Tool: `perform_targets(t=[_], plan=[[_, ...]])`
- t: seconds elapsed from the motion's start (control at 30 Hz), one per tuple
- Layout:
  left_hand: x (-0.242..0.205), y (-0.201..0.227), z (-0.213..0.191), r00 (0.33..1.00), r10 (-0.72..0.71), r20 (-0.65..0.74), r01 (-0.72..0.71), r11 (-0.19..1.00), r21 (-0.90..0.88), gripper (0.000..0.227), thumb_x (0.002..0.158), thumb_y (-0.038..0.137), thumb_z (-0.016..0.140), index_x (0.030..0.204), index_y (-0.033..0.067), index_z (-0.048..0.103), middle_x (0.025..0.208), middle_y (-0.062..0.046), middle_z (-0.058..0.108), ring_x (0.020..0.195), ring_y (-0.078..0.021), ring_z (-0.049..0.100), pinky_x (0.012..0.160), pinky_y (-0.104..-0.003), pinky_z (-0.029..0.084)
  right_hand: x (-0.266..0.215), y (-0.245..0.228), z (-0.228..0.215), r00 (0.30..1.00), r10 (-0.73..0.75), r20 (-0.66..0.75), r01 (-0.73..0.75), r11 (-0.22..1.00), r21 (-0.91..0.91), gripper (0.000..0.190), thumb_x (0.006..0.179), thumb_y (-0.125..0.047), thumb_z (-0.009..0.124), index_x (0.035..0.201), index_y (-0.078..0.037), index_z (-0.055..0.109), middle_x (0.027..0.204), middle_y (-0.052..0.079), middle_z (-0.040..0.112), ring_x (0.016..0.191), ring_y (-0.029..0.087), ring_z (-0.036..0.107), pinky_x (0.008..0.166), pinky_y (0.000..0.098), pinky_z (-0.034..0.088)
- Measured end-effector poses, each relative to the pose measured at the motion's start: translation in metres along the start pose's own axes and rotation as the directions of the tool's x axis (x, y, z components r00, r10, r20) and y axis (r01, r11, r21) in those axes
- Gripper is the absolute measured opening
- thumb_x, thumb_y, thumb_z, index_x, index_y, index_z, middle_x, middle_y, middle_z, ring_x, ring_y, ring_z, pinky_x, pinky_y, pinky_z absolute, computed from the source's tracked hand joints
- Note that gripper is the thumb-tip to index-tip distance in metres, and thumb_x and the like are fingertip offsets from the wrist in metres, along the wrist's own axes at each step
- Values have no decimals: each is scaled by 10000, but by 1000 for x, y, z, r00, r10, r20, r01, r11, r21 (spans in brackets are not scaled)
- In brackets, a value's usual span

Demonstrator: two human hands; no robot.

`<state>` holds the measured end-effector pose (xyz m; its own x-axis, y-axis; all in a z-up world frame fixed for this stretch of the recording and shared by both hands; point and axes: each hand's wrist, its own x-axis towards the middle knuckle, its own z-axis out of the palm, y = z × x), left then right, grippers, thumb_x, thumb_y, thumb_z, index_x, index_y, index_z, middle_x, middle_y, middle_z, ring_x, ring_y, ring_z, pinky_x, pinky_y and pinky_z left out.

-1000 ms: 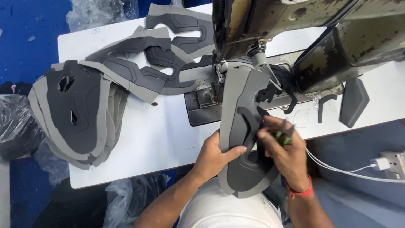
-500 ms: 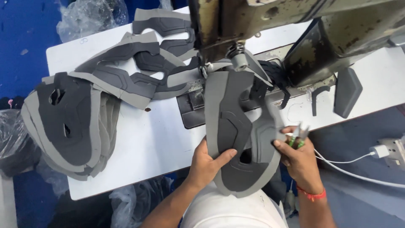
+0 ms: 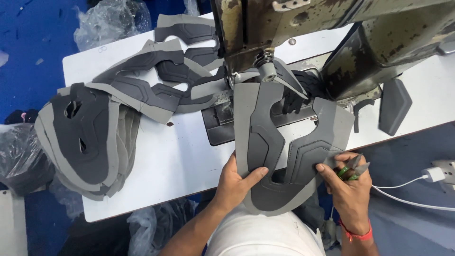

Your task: Stitching various components of shoe uppers using an industrial sewing machine and trimming threads.

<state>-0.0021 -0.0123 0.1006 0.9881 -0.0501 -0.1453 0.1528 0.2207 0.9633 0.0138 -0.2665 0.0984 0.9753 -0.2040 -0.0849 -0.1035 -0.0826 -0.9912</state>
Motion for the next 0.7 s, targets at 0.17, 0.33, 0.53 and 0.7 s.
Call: perform_targets(t=[0.17,0.33,0.53,0.7], plan=[[-2,0,0,1000,-12,-5,12,999,32,496,917,109,755,1343,-33,542,1200,-104,703,1083,-157,674,973,-309,552,0,1,-1,1000,6,3,-7,999,46,376,845,-22,791,1108,-50,524,774,-36,527,558,34,494,451,199,383],[0,3,1,1000,-10,-4,10,1000,29,488,908,110,768,1326,-38,562,1197,-101,714,1086,-154,678,984,-306,546,3,2,-2,999,40,1,-40,999,-33,360,847,-25,794,1116,-38,555,726,-17,534,531,47,485,441,201,361],[0,2,-1,999,-39,4,39,999,-1,499,898,117,767,1320,-30,547,1186,-102,708,1075,-158,680,967,-314,559,3,1,-2,999,34,1,-34,999,-30,344,848,-42,798,1102,-40,566,717,-13,562,523,38,490,438,190,361],[-1,1,-2,999,-26,29,26,1000,2,496,910,122,765,1328,-38,551,1196,-106,705,1089,-164,679,973,-316,560,5,-10,1,999,44,14,-43,997,-66,334,848,-61,799,1112,-37,597,757,-25,570,549,32,493,442,195,369]])
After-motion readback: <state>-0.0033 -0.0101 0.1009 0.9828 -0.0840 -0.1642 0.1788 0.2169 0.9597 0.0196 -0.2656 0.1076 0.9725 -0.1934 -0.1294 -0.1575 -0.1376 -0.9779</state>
